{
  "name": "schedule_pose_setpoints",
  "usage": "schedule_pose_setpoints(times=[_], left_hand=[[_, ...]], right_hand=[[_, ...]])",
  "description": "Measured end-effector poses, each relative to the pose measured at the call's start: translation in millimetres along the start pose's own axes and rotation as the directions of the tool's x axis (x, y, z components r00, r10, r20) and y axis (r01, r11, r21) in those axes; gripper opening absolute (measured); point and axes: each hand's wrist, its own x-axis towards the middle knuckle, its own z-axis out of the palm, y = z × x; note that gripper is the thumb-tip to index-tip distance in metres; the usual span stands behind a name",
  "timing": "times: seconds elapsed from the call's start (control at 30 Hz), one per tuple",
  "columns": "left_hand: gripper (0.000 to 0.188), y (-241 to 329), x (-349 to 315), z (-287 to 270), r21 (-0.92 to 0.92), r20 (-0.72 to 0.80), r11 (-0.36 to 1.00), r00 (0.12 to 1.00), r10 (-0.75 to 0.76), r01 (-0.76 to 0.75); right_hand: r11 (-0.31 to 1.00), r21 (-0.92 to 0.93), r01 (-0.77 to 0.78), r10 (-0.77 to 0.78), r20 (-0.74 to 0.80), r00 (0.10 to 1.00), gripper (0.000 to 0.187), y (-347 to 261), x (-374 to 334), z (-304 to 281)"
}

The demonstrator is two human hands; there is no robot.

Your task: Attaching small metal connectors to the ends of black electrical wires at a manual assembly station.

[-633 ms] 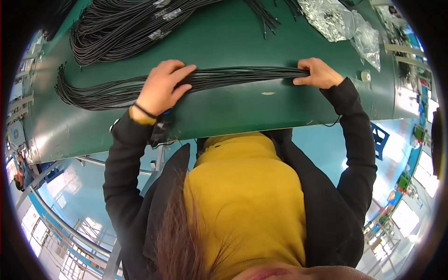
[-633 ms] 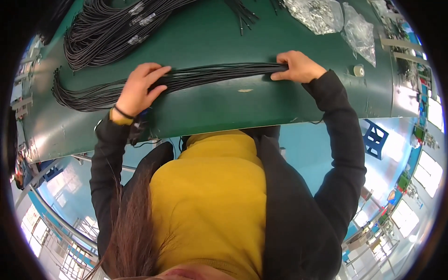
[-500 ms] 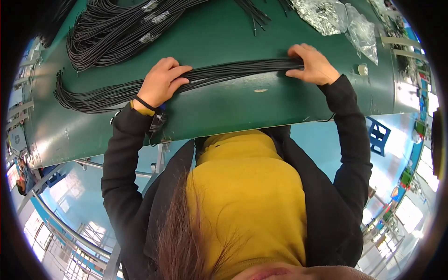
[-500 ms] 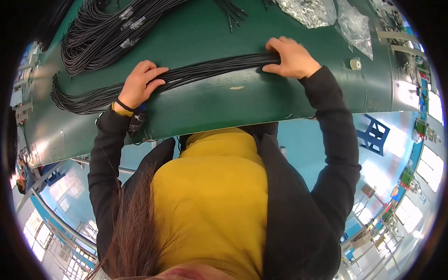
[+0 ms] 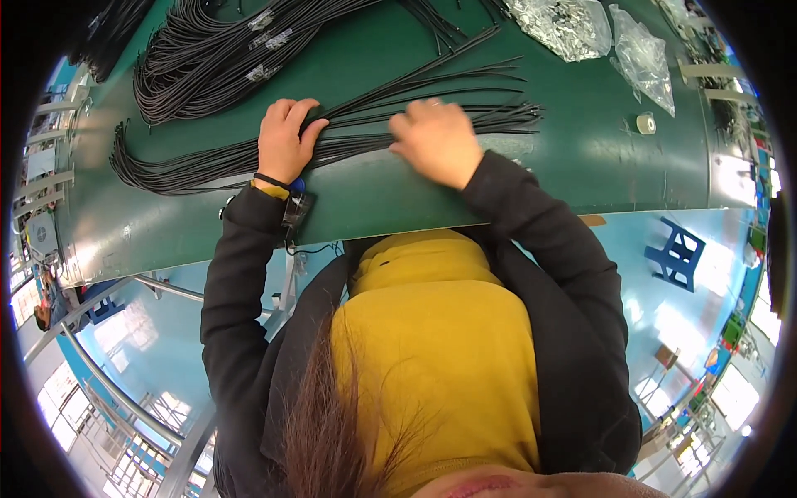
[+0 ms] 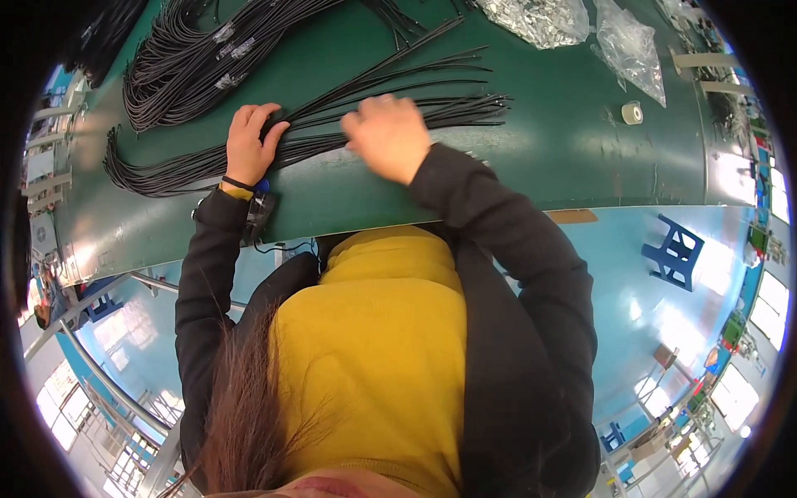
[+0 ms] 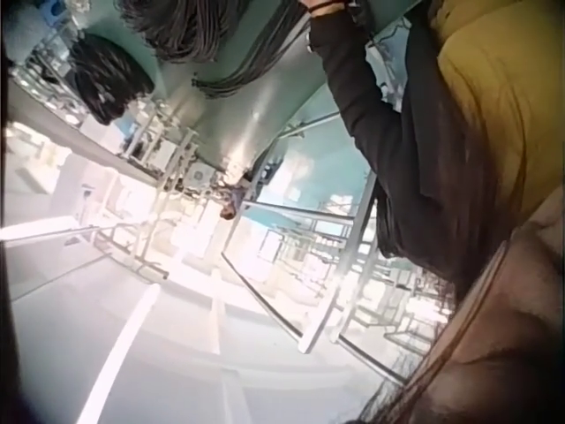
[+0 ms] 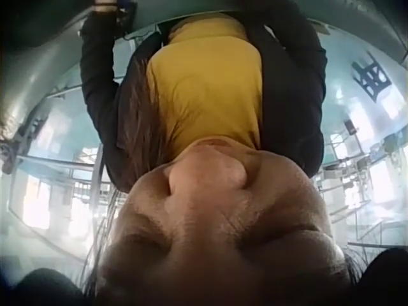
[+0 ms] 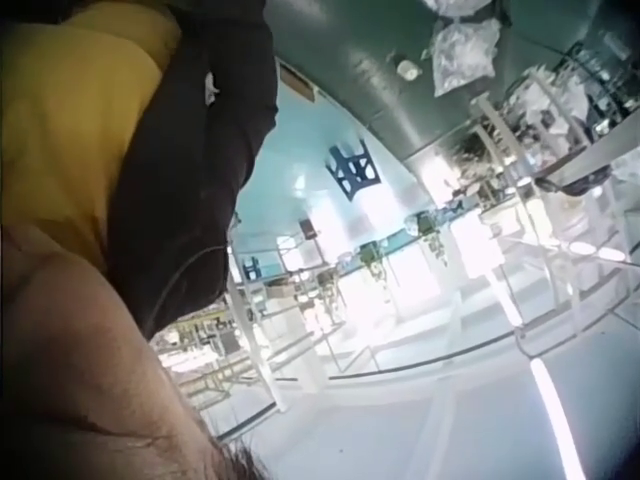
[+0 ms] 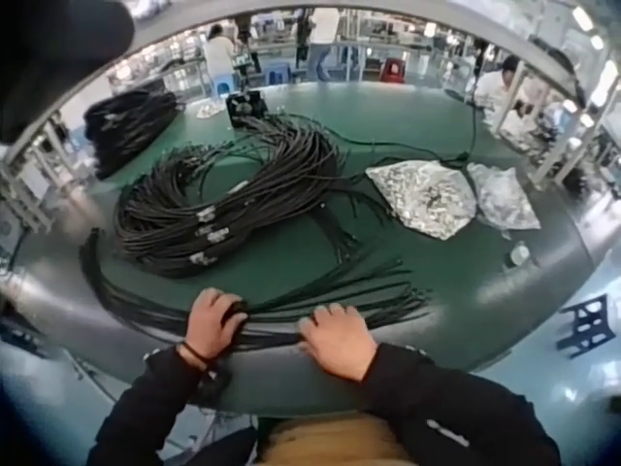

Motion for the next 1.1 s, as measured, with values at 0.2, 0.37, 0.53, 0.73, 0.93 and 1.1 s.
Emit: schedule_pose_setpoints(times=[0.2, 0.37, 0.53, 0.73, 0.93, 1.1], left_hand=[[0.023, 19.4, 8.8, -5.0, 0.158, -0.087, 0.981, 0.988, 0.124, -0.109], [0.020, 57.8, -1.1, 0.0, 0.224, -0.018, 0.970, 0.995, 0.096, -0.089], [0.015, 73.5, -15.8, 0.5, 0.032, 0.138, 0.996, 0.987, 0.079, -0.084], [0.014, 93.8, -0.9, 6.3, 0.068, 0.014, 0.997, 0.999, 0.039, -0.040], [0.033, 117.5, -16.4, 10.2, 0.239, 0.079, 0.971, 0.997, 0.005, -0.024], [0.040, 151.2, -15.8, 27.4, 0.220, 0.073, 0.975, 0.997, -0.002, -0.014]], right_hand=[[0.792, 0.541, -0.284, -0.007, 0.473, 0.881, 0.020, 54.9, 4.8, -32.9], [0.915, 0.303, -0.265, 0.123, 0.418, 0.900, 0.021, 75.3, 8.8, -40.6], [0.839, 0.504, -0.203, 0.110, 0.207, 0.972, 0.019, 118.7, 1.8, -57.4], [0.835, -0.223, -0.503, 0.505, -0.051, 0.861, 0.028, 346.3, -12.9, -35.8], [0.850, -0.367, -0.377, 0.387, -0.050, 0.921, 0.025, 337.2, 32.9, -25.8], [0.826, -0.563, -0.009, 0.176, 0.243, 0.954, 0.021, 391.0, 46.4, 30.7]])
